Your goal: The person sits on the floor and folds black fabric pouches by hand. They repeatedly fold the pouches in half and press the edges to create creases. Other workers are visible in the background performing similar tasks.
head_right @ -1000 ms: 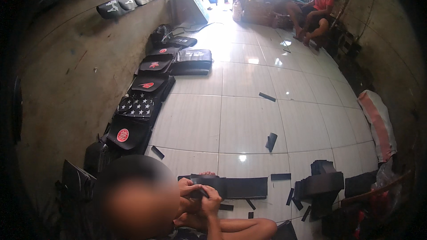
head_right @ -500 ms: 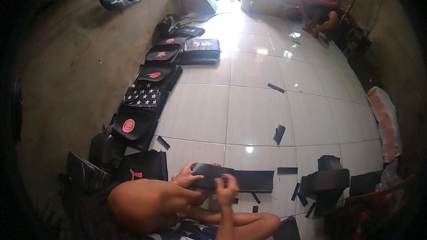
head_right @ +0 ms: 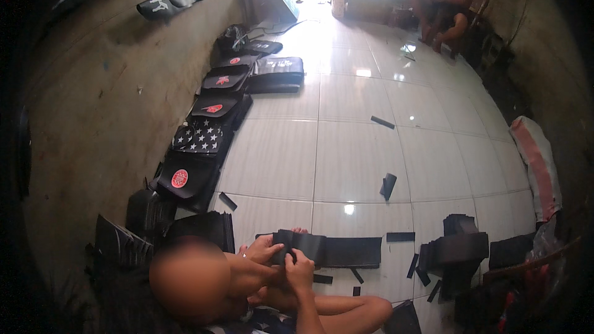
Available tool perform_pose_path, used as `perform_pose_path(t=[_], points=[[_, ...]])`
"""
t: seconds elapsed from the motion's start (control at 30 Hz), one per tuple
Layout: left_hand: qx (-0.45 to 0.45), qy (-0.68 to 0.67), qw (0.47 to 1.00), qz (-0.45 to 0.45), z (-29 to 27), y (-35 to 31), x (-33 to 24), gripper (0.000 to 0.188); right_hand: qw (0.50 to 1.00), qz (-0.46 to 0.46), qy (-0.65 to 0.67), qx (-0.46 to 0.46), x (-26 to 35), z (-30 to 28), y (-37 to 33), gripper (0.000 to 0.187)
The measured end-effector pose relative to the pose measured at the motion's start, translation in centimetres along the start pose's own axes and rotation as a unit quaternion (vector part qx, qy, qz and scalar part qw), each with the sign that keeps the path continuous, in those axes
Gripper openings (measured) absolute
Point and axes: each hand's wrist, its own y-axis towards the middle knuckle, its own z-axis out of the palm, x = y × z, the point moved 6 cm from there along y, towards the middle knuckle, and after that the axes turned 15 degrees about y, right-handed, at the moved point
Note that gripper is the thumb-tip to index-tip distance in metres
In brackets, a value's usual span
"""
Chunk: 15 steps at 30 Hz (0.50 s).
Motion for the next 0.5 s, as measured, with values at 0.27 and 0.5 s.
perform_pose_path(t=[0.27,0.5], points=[[0.065,0.076,0.993,-0.055,-0.5,-0.5,-0.3,0.024,0.99,0.087,0.087,-0.068,-2.9,-4.7,0.6,0.021],[0.135,0.035,0.988,-0.073,0.4,-0.2,-3.3,0.025,0.797,-0.081,-0.251,-0.543,-6.2,-19.9,0.0,0.021]])
